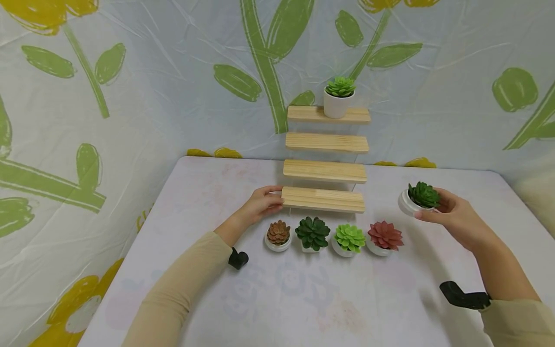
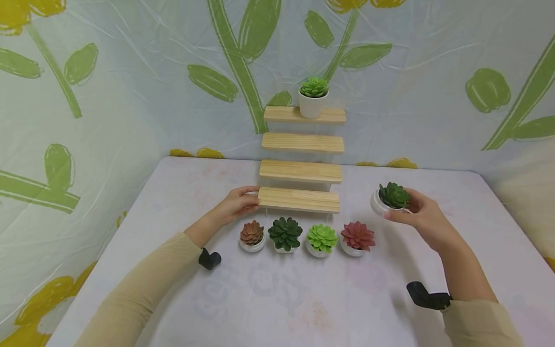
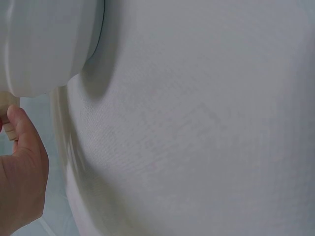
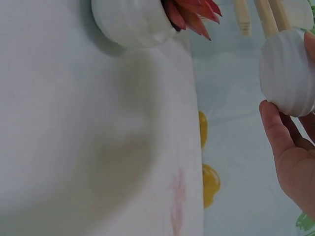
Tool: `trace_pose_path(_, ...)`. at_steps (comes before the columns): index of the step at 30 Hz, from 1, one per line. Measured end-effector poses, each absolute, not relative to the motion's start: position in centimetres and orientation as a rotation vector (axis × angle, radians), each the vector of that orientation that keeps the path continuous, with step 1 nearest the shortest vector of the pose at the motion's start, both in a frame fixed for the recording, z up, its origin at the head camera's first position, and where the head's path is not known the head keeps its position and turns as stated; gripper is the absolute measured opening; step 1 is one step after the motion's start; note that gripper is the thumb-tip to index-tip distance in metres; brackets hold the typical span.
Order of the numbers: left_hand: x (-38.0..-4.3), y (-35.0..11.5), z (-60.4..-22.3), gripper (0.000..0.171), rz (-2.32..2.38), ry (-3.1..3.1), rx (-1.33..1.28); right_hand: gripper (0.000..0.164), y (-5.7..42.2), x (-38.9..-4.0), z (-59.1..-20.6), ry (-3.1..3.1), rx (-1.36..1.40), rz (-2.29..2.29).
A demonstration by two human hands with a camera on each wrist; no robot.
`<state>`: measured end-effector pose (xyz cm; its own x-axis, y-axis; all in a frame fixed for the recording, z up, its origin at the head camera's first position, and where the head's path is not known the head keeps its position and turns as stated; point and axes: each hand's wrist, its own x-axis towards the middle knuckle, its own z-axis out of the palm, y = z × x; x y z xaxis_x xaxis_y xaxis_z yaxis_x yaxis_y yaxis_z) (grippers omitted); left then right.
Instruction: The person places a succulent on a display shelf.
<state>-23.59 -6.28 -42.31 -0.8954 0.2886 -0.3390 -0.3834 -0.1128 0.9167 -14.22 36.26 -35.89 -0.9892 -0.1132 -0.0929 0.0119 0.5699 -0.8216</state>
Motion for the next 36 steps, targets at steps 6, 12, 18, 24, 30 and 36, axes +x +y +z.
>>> trace_pose_path(6, -23.7, -6.3, -42.5, 0.049, 2.054, 1.723, -0.108, 0.07, 35.3, -14.9, -34.9, 2.676, -0.098, -1.438)
trace_pose_path(12, -23.7, -6.3, -42.4, 0.048, 2.056, 1.724, -0.096, 0.073, 34.3, -15.8, -34.1, 2.67, -0.066, -1.407)
trace_pose_path(18, -23.6, -6.3, -42.3, 0.048, 2.061, 1.728, -0.096, 0.07, 33.1, -16.5, -33.2, 2.682, -0.074, -1.401)
trace_pose_path(24, -23.7, -6.3, -42.2, 0.048, 2.062, 1.735, -0.084, 0.061, 32.0, -17.4, -32.7, 2.669, -0.137, -1.439)
trace_pose_path(30, -23.7, -6.3, -42.2, 0.048, 2.059, 1.74, -0.098, 0.063, 30.9, -18.1, -32.2, 2.642, -0.176, -1.46)
trace_pose_path(36, -23.7, -6.3, -42.4, 0.049, 2.055, 1.735, -0.094, 0.076, 29.8, -18.8, -31.4, 2.662, -0.118, -1.405)
